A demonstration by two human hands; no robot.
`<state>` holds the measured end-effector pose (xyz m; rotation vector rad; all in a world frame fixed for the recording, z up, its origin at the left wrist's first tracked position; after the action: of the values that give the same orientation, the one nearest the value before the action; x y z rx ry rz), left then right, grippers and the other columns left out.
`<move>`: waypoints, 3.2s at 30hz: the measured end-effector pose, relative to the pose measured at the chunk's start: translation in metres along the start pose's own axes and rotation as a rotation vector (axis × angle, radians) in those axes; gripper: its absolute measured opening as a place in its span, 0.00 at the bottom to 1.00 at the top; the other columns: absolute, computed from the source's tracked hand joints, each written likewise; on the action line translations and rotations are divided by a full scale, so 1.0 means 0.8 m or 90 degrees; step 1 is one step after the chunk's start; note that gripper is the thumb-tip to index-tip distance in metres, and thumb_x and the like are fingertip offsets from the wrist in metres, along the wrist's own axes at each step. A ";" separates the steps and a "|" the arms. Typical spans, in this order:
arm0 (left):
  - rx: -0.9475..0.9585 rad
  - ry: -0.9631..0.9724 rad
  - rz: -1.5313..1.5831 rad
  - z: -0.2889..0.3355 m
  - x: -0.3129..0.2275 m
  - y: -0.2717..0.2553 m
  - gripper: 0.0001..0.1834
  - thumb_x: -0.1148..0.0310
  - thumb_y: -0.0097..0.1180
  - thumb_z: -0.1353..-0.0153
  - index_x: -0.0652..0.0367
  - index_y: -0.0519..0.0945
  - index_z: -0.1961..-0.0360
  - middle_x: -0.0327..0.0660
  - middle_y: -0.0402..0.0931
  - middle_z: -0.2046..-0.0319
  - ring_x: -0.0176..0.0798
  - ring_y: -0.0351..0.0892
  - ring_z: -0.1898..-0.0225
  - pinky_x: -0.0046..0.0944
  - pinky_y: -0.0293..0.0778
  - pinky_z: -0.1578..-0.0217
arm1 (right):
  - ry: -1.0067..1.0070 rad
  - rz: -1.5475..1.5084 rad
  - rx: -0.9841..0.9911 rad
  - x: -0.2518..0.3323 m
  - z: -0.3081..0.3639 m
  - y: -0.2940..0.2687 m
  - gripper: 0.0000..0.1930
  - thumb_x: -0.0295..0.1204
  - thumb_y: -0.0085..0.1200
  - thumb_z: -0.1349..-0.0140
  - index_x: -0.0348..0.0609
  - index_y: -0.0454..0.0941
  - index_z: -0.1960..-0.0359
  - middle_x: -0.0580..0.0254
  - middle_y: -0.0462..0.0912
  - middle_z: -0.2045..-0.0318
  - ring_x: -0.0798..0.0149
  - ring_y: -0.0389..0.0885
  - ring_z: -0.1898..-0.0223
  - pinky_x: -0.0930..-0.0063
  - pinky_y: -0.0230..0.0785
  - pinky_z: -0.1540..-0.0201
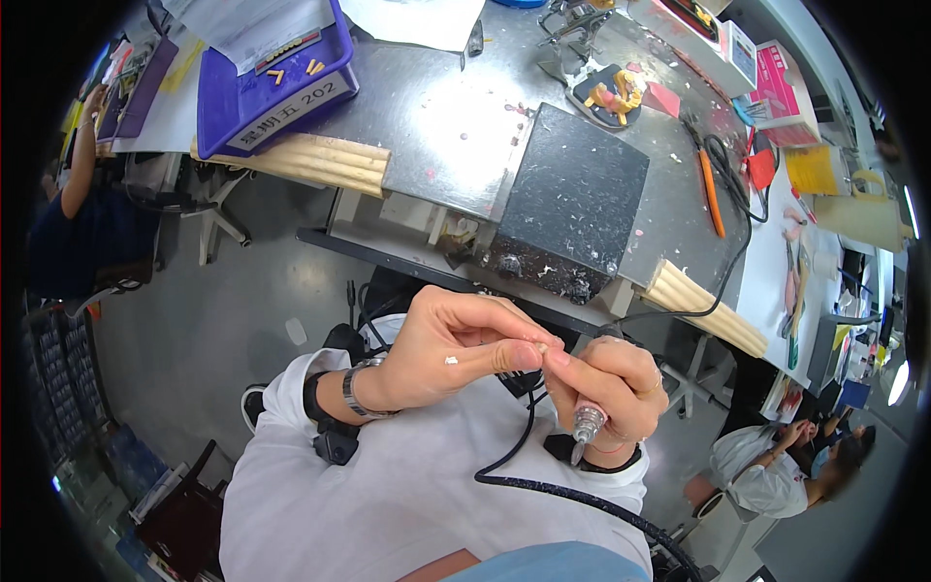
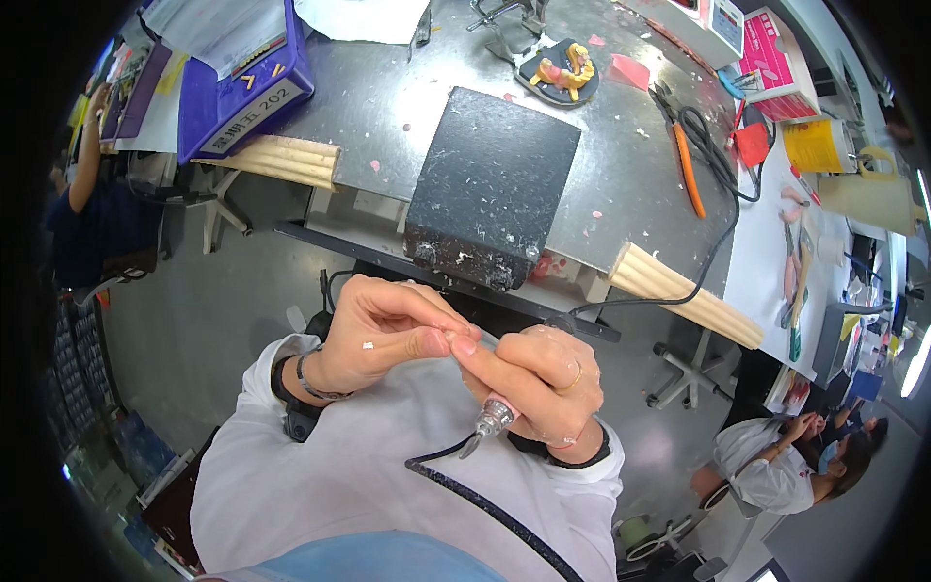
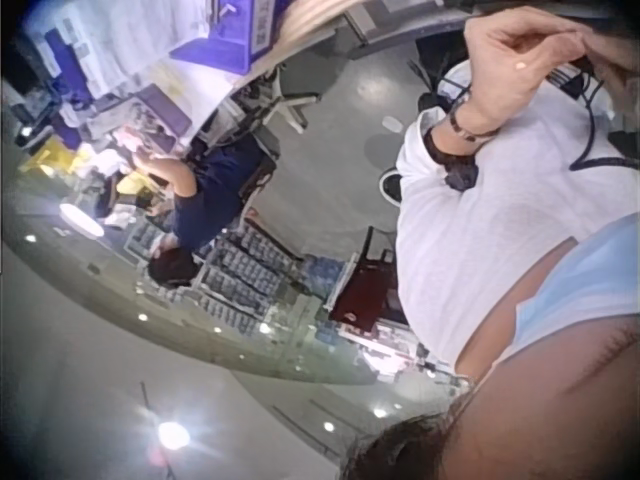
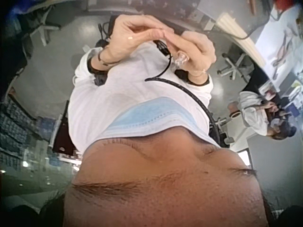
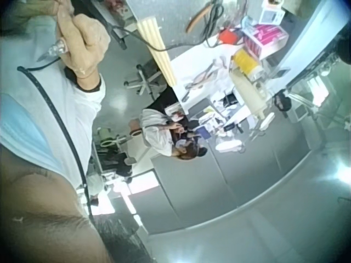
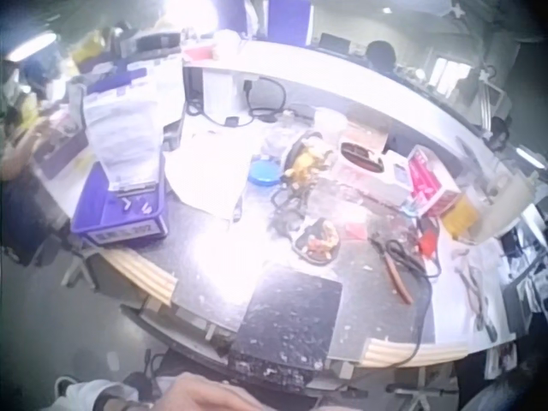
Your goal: The recorder is working on a dental cast model, adjusting and fitting components using lab tools.
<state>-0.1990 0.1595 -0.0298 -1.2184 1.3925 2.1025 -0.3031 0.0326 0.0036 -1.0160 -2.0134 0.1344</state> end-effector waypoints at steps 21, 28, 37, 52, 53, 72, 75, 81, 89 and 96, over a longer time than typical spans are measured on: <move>0.003 0.434 -0.480 -0.003 -0.032 0.023 0.17 0.89 0.57 0.62 0.67 0.82 0.67 0.48 0.83 0.67 0.42 0.83 0.71 0.33 0.77 0.69 | 0.097 0.062 0.071 -0.026 -0.005 0.014 0.29 0.55 0.66 0.63 0.44 0.65 0.89 0.65 0.59 0.90 0.63 0.61 0.89 0.73 0.52 0.85; 0.025 0.458 -0.489 -0.004 -0.031 0.023 0.18 0.88 0.58 0.62 0.65 0.82 0.66 0.47 0.82 0.66 0.43 0.83 0.71 0.34 0.78 0.70 | 0.101 0.038 0.055 -0.026 -0.002 0.015 0.28 0.54 0.63 0.58 0.43 0.65 0.89 0.65 0.58 0.90 0.63 0.60 0.90 0.73 0.52 0.85; 0.027 0.452 -0.469 -0.003 -0.028 0.023 0.17 0.87 0.58 0.62 0.65 0.82 0.66 0.47 0.82 0.66 0.42 0.82 0.72 0.34 0.78 0.70 | 0.080 0.015 0.062 -0.027 -0.001 0.013 0.26 0.51 0.61 0.56 0.41 0.65 0.89 0.65 0.58 0.90 0.63 0.60 0.90 0.74 0.51 0.86; 0.022 0.495 -0.518 -0.001 -0.030 0.022 0.17 0.85 0.61 0.63 0.64 0.82 0.66 0.47 0.82 0.68 0.42 0.82 0.74 0.33 0.78 0.73 | 0.060 0.054 0.082 -0.025 -0.003 0.011 0.25 0.51 0.58 0.54 0.40 0.66 0.88 0.64 0.61 0.90 0.62 0.63 0.89 0.74 0.55 0.85; 0.025 0.497 -0.520 -0.001 -0.030 0.022 0.17 0.85 0.61 0.63 0.64 0.82 0.66 0.47 0.82 0.68 0.42 0.82 0.74 0.33 0.78 0.73 | 0.068 0.056 0.075 -0.022 -0.006 0.013 0.25 0.50 0.54 0.50 0.39 0.66 0.88 0.63 0.62 0.90 0.63 0.63 0.90 0.75 0.54 0.85; 0.026 0.434 -0.482 -0.003 -0.033 0.020 0.12 0.83 0.64 0.59 0.64 0.81 0.69 0.47 0.82 0.69 0.42 0.82 0.71 0.33 0.77 0.71 | 0.041 0.025 0.122 -0.025 -0.004 0.007 0.23 0.47 0.66 0.59 0.42 0.68 0.87 0.66 0.63 0.89 0.62 0.64 0.89 0.74 0.56 0.85; 0.050 0.341 -0.382 -0.009 -0.034 0.015 0.11 0.82 0.67 0.58 0.64 0.81 0.70 0.48 0.82 0.69 0.42 0.82 0.70 0.34 0.76 0.68 | 0.078 -0.076 0.096 -0.023 -0.008 -0.002 0.19 0.42 0.69 0.62 0.41 0.74 0.85 0.66 0.69 0.87 0.64 0.67 0.88 0.76 0.59 0.84; 0.153 0.100 -0.091 -0.012 -0.013 0.004 0.09 0.78 0.69 0.54 0.65 0.81 0.70 0.42 0.81 0.68 0.32 0.80 0.66 0.30 0.74 0.63 | 0.062 -0.189 0.157 -0.007 -0.024 -0.013 0.15 0.24 0.69 0.64 0.44 0.85 0.69 0.66 0.79 0.78 0.71 0.75 0.84 0.82 0.65 0.82; 0.093 -0.035 0.069 -0.014 -0.006 0.009 0.14 0.80 0.70 0.56 0.69 0.82 0.66 0.50 0.81 0.66 0.41 0.81 0.63 0.37 0.75 0.58 | 0.107 -0.151 0.092 -0.004 -0.019 -0.017 0.19 0.20 0.70 0.67 0.48 0.86 0.68 0.69 0.76 0.76 0.73 0.72 0.84 0.83 0.61 0.82; 0.113 0.147 -0.124 -0.015 -0.013 0.013 0.14 0.79 0.69 0.55 0.68 0.83 0.64 0.52 0.82 0.66 0.41 0.82 0.64 0.34 0.76 0.63 | 0.150 -0.114 -0.003 0.000 -0.010 -0.024 0.16 0.23 0.72 0.66 0.46 0.85 0.70 0.68 0.76 0.76 0.71 0.72 0.82 0.80 0.62 0.81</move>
<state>-0.1944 0.1463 -0.0175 -1.4928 1.4539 1.7122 -0.3087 0.0177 0.0167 -0.8093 -1.8770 -0.0819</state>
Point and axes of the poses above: each hand's wrist, its own z-axis away from the middle knuckle, its own y-axis out of the palm, x = y × z, the point moved 3 cm from there along -z, towards the middle knuckle
